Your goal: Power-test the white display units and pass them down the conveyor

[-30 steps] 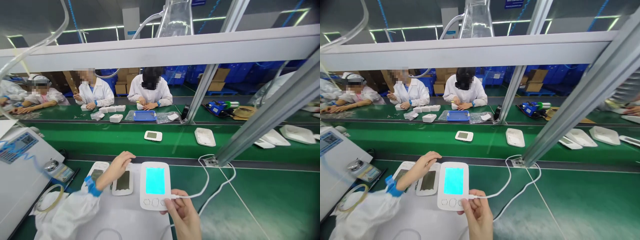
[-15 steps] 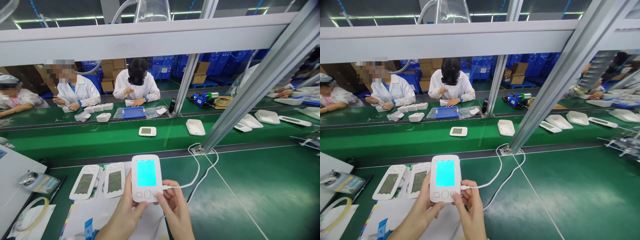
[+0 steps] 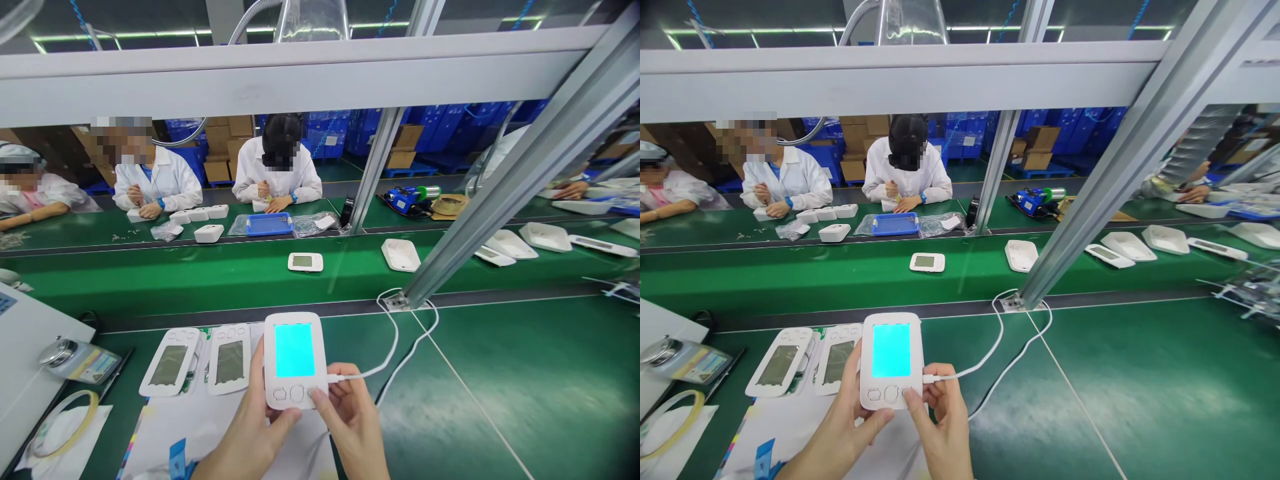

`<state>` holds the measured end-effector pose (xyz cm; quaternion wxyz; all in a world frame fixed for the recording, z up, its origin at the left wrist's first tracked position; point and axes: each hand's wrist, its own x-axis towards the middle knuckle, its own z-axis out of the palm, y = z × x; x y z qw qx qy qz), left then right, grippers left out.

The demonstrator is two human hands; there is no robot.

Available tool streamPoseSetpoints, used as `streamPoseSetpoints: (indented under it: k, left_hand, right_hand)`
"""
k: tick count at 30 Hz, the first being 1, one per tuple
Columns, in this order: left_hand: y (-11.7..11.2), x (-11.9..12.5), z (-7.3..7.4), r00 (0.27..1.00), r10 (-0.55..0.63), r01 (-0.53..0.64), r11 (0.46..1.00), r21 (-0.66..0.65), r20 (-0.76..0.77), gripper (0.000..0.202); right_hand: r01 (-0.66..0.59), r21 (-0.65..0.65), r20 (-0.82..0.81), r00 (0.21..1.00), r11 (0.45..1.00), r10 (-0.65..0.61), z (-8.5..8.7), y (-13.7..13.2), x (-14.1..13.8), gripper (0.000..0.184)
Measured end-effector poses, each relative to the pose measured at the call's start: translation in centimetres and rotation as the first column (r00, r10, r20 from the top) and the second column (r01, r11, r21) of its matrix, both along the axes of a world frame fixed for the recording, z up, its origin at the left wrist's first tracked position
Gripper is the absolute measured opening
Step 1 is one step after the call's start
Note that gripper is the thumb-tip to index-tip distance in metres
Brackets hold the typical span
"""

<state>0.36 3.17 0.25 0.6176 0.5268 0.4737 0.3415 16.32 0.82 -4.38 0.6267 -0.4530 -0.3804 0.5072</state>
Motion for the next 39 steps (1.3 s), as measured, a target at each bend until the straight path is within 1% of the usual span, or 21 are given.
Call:
streamPoseSetpoints:
  k: [4, 8, 13, 15, 20, 28, 30, 32, 35, 37, 39]
  left_hand:
    - [-0.1, 0.1, 0.0, 1.000, 0.015, -0.015, 1.000, 0.009, -0.012, 0.115]
    - [-0.2, 0.1, 0.0, 1.000, -0.007, 0.008, 1.000, 0.014, -0.005, 0.114]
    - [-0.1, 0.0, 0.2, 1.000, -0.017, 0.017, 1.000, 0.018, -0.006, 0.109]
    - [-0.1, 0.0, 0.2, 1.000, -0.020, 0.020, 1.000, 0.023, -0.005, 0.108]
    - [-0.2, 0.1, 0.4, 1.000, -0.002, 0.002, 1.000, 0.030, -0.027, 0.106]
    - [-0.3, 0.1, 0.6, 1.000, -0.005, 0.005, 1.000, 0.013, -0.018, 0.118]
    - [-0.3, 0.1, 0.5, 1.000, -0.009, 0.009, 1.000, 0.015, -0.015, 0.117]
    - [-0.3, 0.1, 0.5, 1.000, -0.009, 0.010, 1.000, 0.021, -0.013, 0.116]
    - [-0.3, 0.1, 0.4, 1.000, -0.004, 0.004, 1.000, 0.028, -0.011, 0.114]
    - [-0.3, 0.1, 0.3, 1.000, -0.002, 0.002, 1.000, 0.026, -0.010, 0.114]
    - [-0.3, 0.0, 0.1, 1.000, -0.002, 0.002, 1.000, 0.025, -0.009, 0.115]
  right_hand:
    - [0.042, -0.004, -0.011, 0.999, 0.999, -0.042, 0.1, -0.2, -0.3, 0.026]
    - [0.099, 0.001, -0.031, 0.995, 0.995, -0.099, 0.0, -0.2, -0.6, 0.026]
    - [0.010, 0.016, 0.003, 1.000, 1.000, -0.010, -0.6, -0.1, 0.1, 0.023]
    - [-0.003, 0.016, 0.013, 1.000, 1.000, 0.003, -0.7, -0.1, 0.3, 0.023]
    - [0.068, 0.017, 0.000, 0.998, 0.998, -0.068, -0.5, -0.1, -0.2, 0.024]
    - [0.052, 0.020, -0.005, 0.999, 0.998, -0.052, -0.6, -0.1, -0.2, 0.026]
    - [0.046, 0.017, -0.006, 0.999, 0.999, -0.046, -0.7, -0.1, -0.2, 0.026]
    - [0.067, 0.009, -0.008, 0.998, 0.998, -0.067, -0.7, -0.1, -0.2, 0.027]
    - [0.044, 0.013, -0.008, 0.999, 0.999, -0.044, -0.7, 0.0, -0.4, 0.028]
    - [0.068, 0.014, -0.013, 0.998, 0.998, -0.068, -0.5, 0.0, -0.6, 0.029]
    - [0.120, 0.001, -0.021, 0.993, 0.993, -0.120, -0.3, 0.0, -0.9, 0.030]
